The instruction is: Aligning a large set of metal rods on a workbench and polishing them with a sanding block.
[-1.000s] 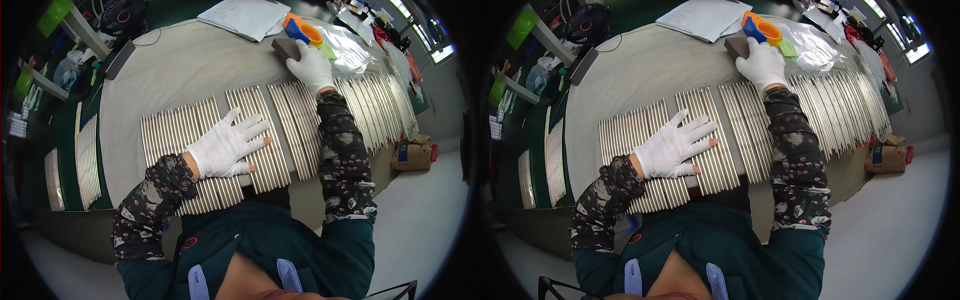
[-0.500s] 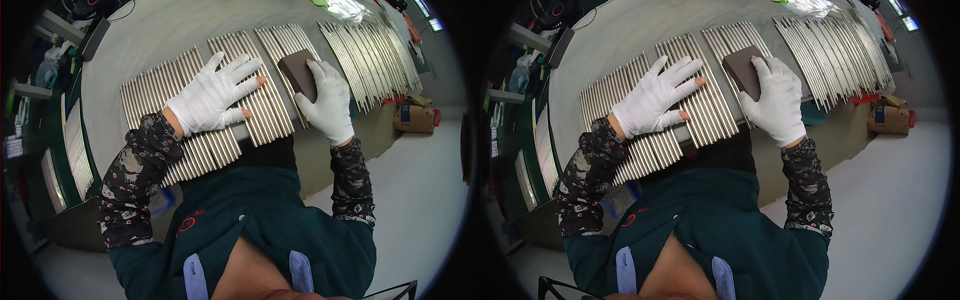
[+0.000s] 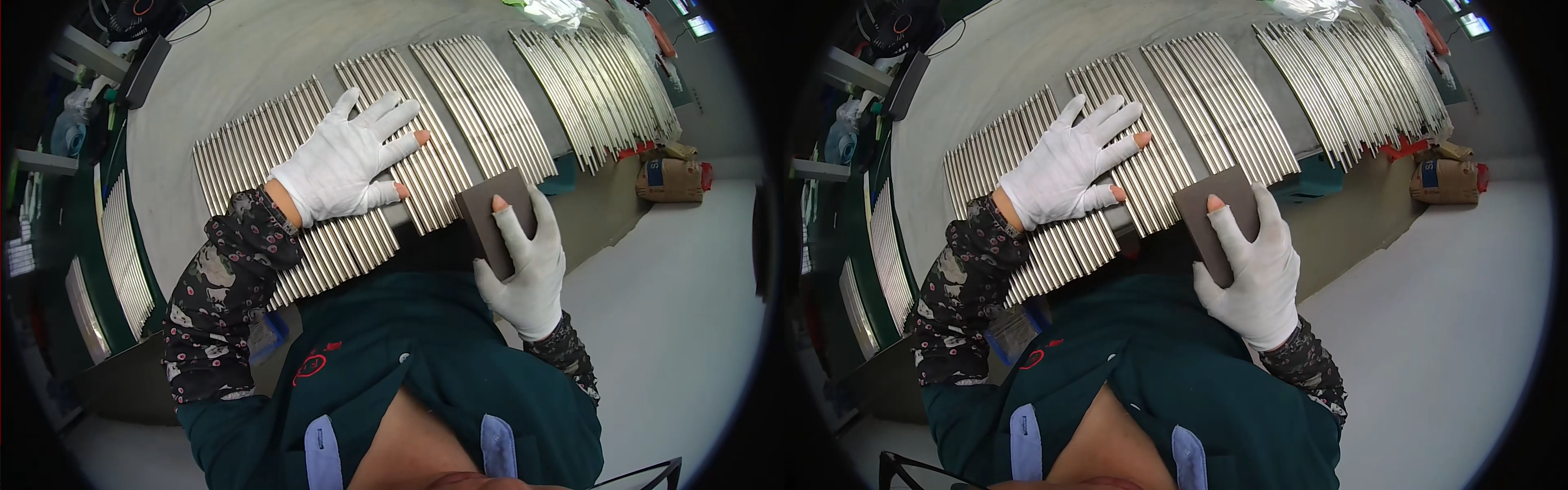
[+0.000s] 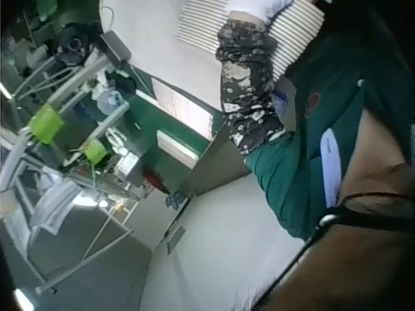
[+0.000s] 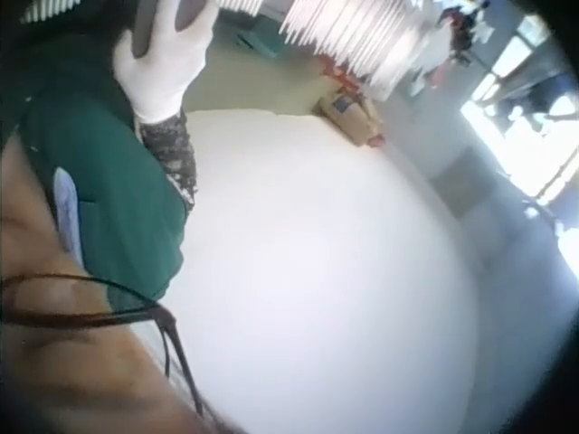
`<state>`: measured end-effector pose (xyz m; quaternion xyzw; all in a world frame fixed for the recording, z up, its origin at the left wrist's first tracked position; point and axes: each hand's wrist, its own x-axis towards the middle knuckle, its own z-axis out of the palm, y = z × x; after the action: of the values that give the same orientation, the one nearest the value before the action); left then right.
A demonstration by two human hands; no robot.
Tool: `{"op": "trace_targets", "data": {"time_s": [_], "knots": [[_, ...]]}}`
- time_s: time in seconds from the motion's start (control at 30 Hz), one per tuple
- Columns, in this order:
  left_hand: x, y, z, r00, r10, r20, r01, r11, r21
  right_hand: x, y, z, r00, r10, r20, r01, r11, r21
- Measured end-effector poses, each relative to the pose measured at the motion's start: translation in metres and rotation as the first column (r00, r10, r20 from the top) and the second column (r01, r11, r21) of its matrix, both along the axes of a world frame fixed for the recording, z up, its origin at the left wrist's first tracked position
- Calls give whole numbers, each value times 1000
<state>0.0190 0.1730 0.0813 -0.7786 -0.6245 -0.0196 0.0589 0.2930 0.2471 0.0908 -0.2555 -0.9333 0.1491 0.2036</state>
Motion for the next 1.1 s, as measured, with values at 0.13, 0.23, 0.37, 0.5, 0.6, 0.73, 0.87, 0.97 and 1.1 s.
{"op": "trace_targets", "data": {"time_s": [0.13, 0.23, 0.37, 0.5, 0.6, 0.73, 0.87, 0.97, 1.1], "knots": [[-2, -2, -1, 1000, 3, -16, -3, 1000, 3, 0, -4, -1, 1000, -3, 24, 3, 1000, 6], [-1, -3, -1, 1000, 7, -21, -7, 1000, 1, -4, -8, -3, 999, 6, 46, -7, 1000, 18], [1, -2, 4, 1000, 16, -2, -16, 999, -28, -16, -10, -5, 998, -13, 63, 8, 996, 83], [4, -3, 6, 999, 31, 15, -30, 999, -39, -9, -12, -6, 995, -18, 102, 5, 991, 135], [3, -1, 4, 999, 16, 42, -13, 998, -62, -13, -11, -2, 996, -12, 89, 0, 991, 131], [0, -4, 4, 999, 22, 27, -22, 1000, -13, -22, -8, -3, 995, 1, 101, -15, 991, 137], [0, -2, 3, 1000, 10, 23, -9, 999, -41, -15, -10, -3, 996, -14, 89, 3, 993, 120], [-1, -1, 3, 999, -20, 28, 20, 999, -29, -19, -11, -3, 995, -34, 93, 26, 995, 92], [-2, -3, 4, 1000, 3, 5, -3, 999, -52, 30, -20, -8, 993, -29, 113, 25, 999, 44]]}}
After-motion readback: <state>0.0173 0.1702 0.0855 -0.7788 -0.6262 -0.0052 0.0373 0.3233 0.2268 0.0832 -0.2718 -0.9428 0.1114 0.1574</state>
